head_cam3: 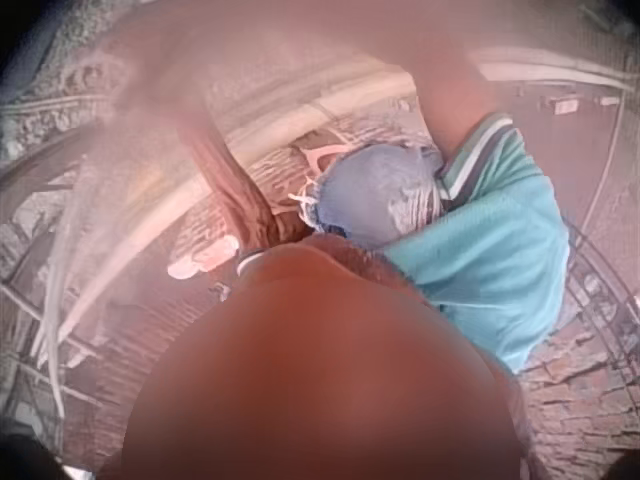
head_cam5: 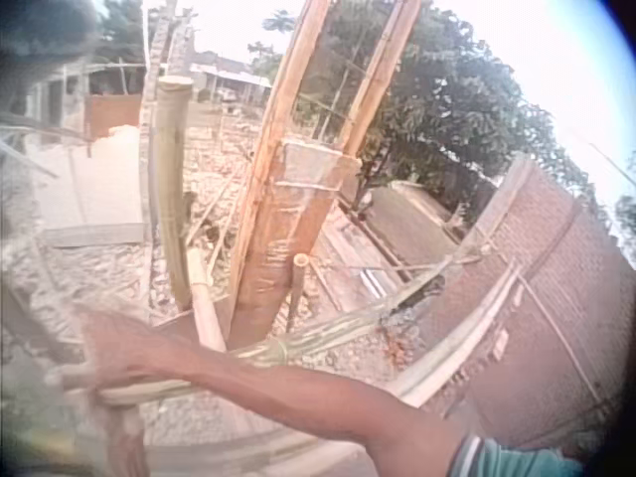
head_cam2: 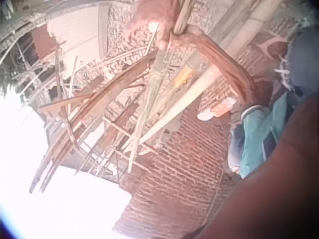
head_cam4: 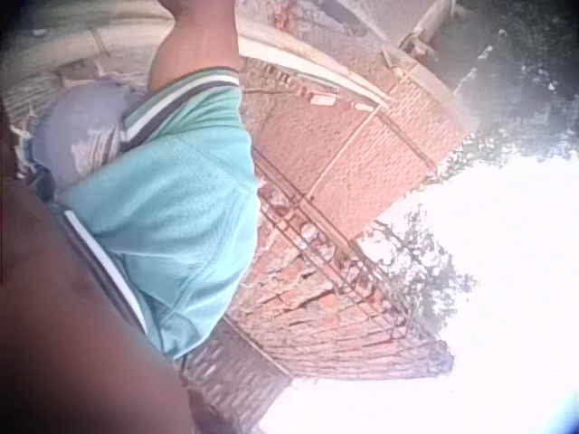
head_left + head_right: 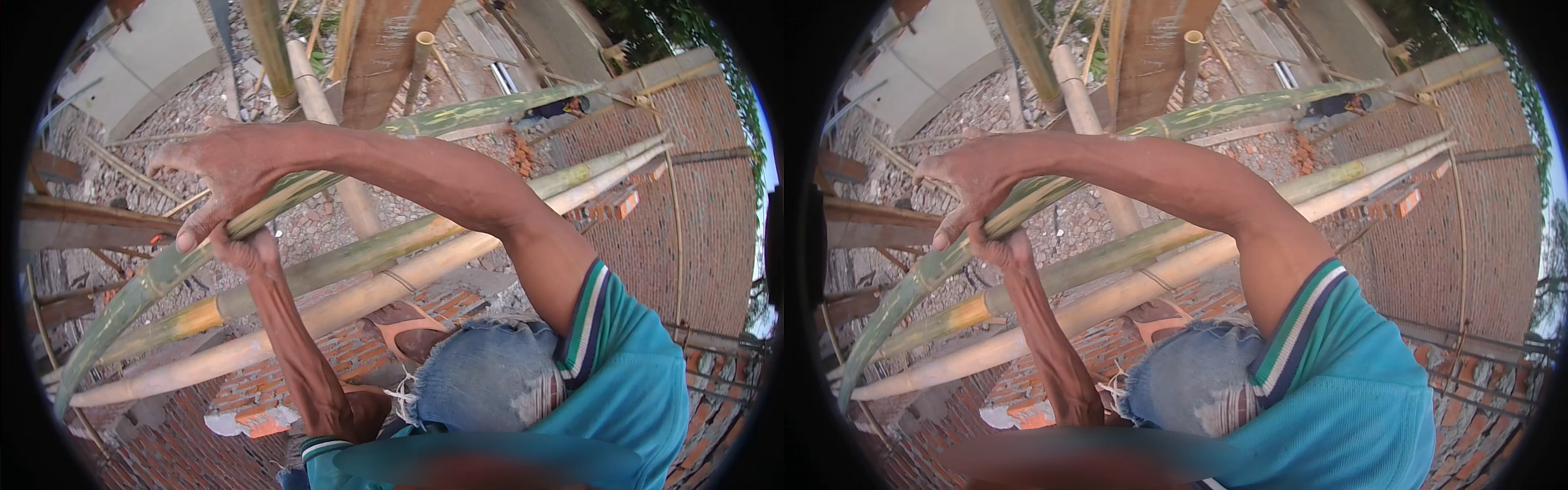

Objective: The person lifts and positions bamboo poles to assemble a scaffolding structure. They align the poles with existing supports and adjust their placement to secure the framework.

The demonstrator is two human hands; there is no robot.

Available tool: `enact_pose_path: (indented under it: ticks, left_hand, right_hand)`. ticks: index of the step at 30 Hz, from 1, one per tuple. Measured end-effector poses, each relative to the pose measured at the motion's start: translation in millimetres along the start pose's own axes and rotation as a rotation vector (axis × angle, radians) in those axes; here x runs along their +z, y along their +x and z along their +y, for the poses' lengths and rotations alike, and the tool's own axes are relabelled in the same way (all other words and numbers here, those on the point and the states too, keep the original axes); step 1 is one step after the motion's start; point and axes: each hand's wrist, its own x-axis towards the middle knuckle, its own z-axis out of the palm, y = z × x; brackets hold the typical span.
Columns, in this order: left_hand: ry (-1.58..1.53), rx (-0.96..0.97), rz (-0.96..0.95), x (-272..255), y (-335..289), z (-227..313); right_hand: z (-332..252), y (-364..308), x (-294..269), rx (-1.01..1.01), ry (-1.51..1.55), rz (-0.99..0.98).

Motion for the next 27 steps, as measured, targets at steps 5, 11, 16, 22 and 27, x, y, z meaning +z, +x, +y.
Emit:
enact_pose_path:
  ticks: [5,11,16,22,27]
  left_hand:
    - [-0.071,-0.065,-0.08,-63.0,-2.9,105.8]
    - [-0.33,-0.137,-0.352,-150.5,25.3,212.6]
    - [0.016,0.112,-0.117,-159.2,36.6,266.6]
    - [0.099,0.657,0.287,-70.7,-5.3,159.7]
    - [0.166,0.234,-0.022,3.0,-39.5,-1.6]
  right_hand:
    - [124.5,-148.1,-65.7,0.364,-0.261,-0.326]
    - [180.6,-266.7,-46.8,0.566,-0.379,-0.483]
    - [163.6,-233.7,-11.5,0.599,-0.414,-0.238]
    - [109.8,-147.0,8.7,0.475,-0.361,-0.149]
    - [64.6,-86.7,31.6,0.383,-0.304,-0.164]
